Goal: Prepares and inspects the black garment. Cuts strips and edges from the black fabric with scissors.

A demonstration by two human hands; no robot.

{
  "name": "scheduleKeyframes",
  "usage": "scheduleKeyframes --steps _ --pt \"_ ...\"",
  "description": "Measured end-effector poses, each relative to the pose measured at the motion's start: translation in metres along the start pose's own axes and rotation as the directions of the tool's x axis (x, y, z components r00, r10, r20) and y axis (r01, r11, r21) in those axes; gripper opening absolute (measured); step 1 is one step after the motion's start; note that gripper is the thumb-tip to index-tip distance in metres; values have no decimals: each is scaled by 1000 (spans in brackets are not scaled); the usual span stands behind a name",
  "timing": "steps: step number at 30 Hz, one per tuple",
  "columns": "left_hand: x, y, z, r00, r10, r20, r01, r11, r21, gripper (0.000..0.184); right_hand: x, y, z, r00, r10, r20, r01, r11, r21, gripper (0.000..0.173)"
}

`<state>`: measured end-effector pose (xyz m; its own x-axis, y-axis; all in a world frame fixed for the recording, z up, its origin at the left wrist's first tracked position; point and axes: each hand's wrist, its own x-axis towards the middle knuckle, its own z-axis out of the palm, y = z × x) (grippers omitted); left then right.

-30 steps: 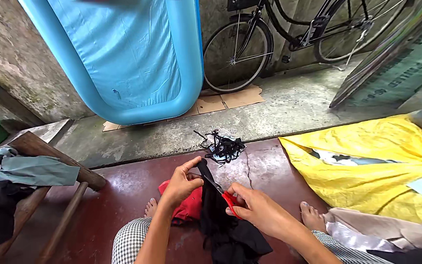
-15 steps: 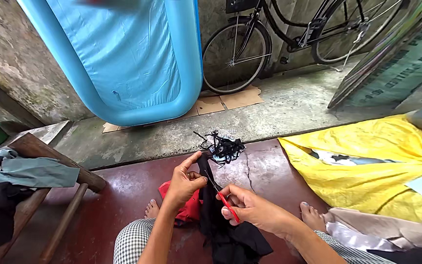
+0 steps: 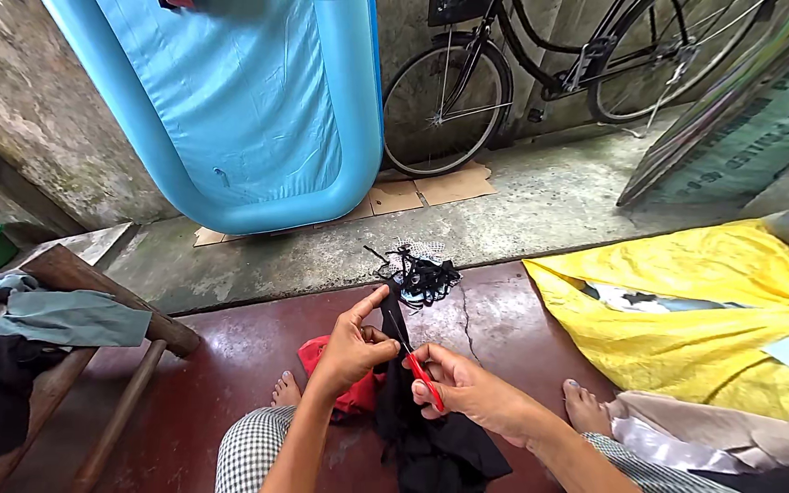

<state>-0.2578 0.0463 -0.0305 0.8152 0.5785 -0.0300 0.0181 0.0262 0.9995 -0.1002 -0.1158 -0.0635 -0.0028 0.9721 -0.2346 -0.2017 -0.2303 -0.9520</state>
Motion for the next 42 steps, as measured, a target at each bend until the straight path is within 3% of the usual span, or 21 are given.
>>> scheduleKeyframes --steps 5,12,16,23,31,37,42 --pt "-1 -1 -2 1000 -3 -18 3 1000 27 95 -1 -4 4 999 -17 -45 19 999 40 37" --pt "-2 -4 2 998 -22 59 22 1000 -1 97 -1 -6 -2 999 -11 -32 12 1000 26 47" --pt "-1 -6 2 999 -11 53 12 1000 -20 101 0 -5 0 997 -11 -78 14 999 41 39" --pt "-2 -11 7 997 -6 82 9 999 -39 108 0 -3 -3 1000 -5 -5 5 1000 30 47" --pt "-3 -11 5 995 7 96 -3 999 -36 110 0 -7 -3 999 -11 -40 15 996 91 35" --pt "-5 -12 9 984 39 176 -33 999 -40 116 1 -6 -4 999 -15 -50 17 999 40 43" --pt "-2 -14 8 988 57 141 -51 998 -45 116 2 -7 -1 993 -16 -114 24 998 64 35"
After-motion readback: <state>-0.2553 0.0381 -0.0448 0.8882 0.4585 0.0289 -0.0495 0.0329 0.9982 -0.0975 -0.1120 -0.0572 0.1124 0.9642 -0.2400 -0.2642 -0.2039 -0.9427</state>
